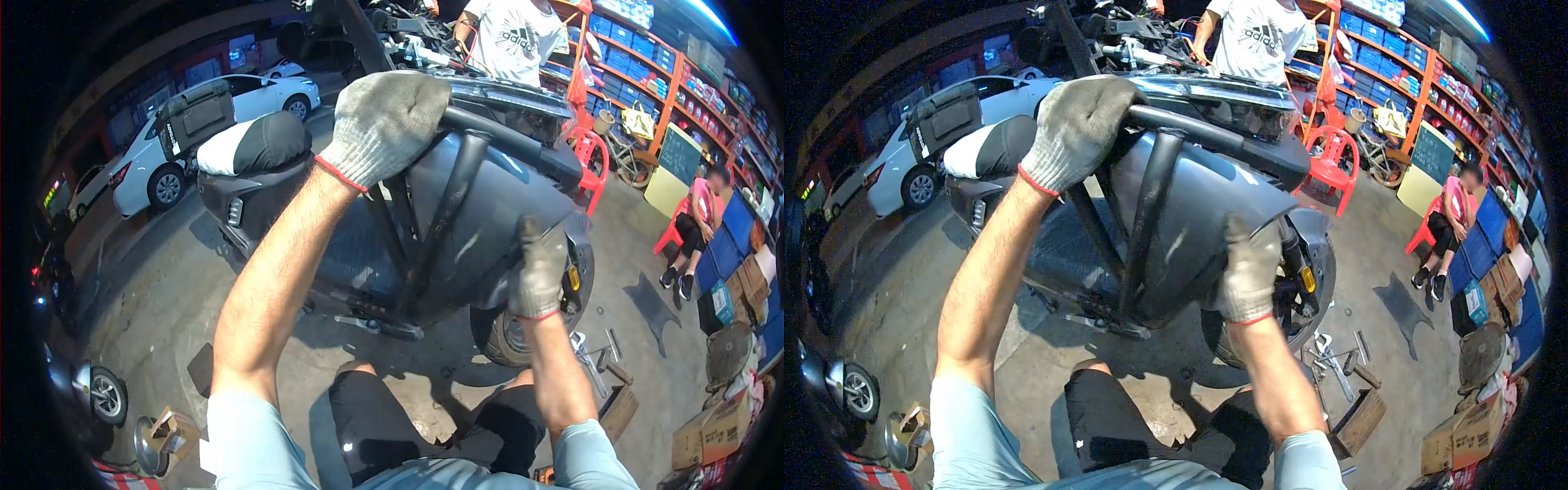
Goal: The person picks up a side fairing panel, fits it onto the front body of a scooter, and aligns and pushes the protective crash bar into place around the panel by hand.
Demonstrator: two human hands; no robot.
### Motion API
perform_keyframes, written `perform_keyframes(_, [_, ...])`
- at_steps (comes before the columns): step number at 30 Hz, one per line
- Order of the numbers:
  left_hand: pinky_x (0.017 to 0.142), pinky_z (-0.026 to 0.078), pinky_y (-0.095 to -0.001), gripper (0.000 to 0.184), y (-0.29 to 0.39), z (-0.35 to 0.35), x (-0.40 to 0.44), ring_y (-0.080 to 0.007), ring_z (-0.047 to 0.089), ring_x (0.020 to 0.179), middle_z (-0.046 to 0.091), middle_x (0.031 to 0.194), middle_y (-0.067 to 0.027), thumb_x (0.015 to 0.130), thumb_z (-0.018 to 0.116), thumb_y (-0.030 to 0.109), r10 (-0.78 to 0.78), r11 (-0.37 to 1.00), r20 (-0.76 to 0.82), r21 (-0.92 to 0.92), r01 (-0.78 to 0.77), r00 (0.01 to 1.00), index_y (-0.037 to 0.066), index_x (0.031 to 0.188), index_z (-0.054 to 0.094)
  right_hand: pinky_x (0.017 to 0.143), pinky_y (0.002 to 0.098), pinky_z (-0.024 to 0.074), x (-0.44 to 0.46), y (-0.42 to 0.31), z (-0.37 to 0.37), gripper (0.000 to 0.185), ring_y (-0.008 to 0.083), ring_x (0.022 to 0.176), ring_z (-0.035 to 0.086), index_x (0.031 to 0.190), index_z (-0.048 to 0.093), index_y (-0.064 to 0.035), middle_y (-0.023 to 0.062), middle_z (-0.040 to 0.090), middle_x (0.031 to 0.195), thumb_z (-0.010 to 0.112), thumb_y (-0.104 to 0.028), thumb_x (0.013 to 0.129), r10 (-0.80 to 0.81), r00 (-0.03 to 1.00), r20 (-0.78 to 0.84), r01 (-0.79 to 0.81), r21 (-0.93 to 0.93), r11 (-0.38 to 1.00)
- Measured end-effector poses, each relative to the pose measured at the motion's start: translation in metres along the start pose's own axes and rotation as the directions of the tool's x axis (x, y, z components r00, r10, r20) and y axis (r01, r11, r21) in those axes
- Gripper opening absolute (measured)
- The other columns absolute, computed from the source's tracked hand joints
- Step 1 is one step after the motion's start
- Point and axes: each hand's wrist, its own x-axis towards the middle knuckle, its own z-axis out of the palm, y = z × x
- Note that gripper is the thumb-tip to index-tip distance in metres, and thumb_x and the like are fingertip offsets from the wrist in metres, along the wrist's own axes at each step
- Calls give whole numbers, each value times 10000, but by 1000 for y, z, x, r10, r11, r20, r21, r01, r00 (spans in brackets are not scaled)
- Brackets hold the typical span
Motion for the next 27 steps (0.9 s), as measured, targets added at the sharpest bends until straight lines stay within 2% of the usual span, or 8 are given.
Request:
perform_keyframes(4, [539,495,-379,115,-8,8,1,-265,626,645,603,711,-79,721,606,121,141,990,-269,37,-136,953,87,831,604,934,335,419,-4,0,9,622,181,1037,523,1350,390,-8,83,549,1180,692,-263,870,143,990,-8,-136,252,958])
perform_keyframes(6, [631,529,-373,234,-6,3,-3,-281,653,748,644,838,-106,732,630,93,76,997,-78,-7,-77,994,59,963,616,939,341,416,-3,4,0,639,189,1041,522,1371,358,-10,93,530,1208,684,-249,876,162,986,31,-164,135,977])
perform_keyframes(11, [617,497,-383,159,2,-8,2,-309,626,706,622,774,-130,860,522,166,-105,974,42,-198,112,994,49,866,630,932,350,406,5,-6,-18,484,225,1041,548,1218,514,21,137,608,1131,611,-343,914,124,982,145,-121,-26,992])
perform_keyframes(18, [690,509,-387,153,0,-13,-5,-302,638,793,641,863,-135,858,534,127,4,992,-106,-127,-18,994,38,903,650,855,376,433,10,-21,-24,485,295,955,580,1150,535,37,201,619,1032,584,-386,919,182,948,262,-47,-449,892])
perform_keyframes(20, [757,514,-369,149,5,-24,-11,-301,632,856,633,901,-160,827,550,71,-286,929,-405,-341,147,868,27,927,651,746,408,464,15,-20,-24,494,366,819,606,1052,557,44,228,628,888,601,-424,899,190,951,242,-42,-509,859])
perform_keyframes(23, [793,475,-387,165,20,-18,-67,-289,596,845,614,927,-169,813,580,72,-716,660,-406,-657,363,567,-16,950,608,637,436,452,17,-19,-24,468,419,701,579,919,560,40,239,594,764,602,-425,894,139,961,238,35,-606,795])
perform_keyframes(24, [772,465,-376,176,45,-35,-74,-266,579,811,587,912,-165,854,569,112,-877,432,-215,-746,507,430,-18,971,577,620,442,446,17,-18,-23,463,427,684,572,874,556,37,238,586,737,603,-423,894,80,965,249,90,-602,793])
perform_keyframes(27, [734,442,-327,216,77,-22,-110,-158,492,785,537,864,-66,872,548,150,-953,129,81,-765,631,292,-16,1009,531,591,430,445,19,-19,-22,466,380,637,590,811,537,36,225,577,689,612,-417,890,95,965,244,75,-604,794])
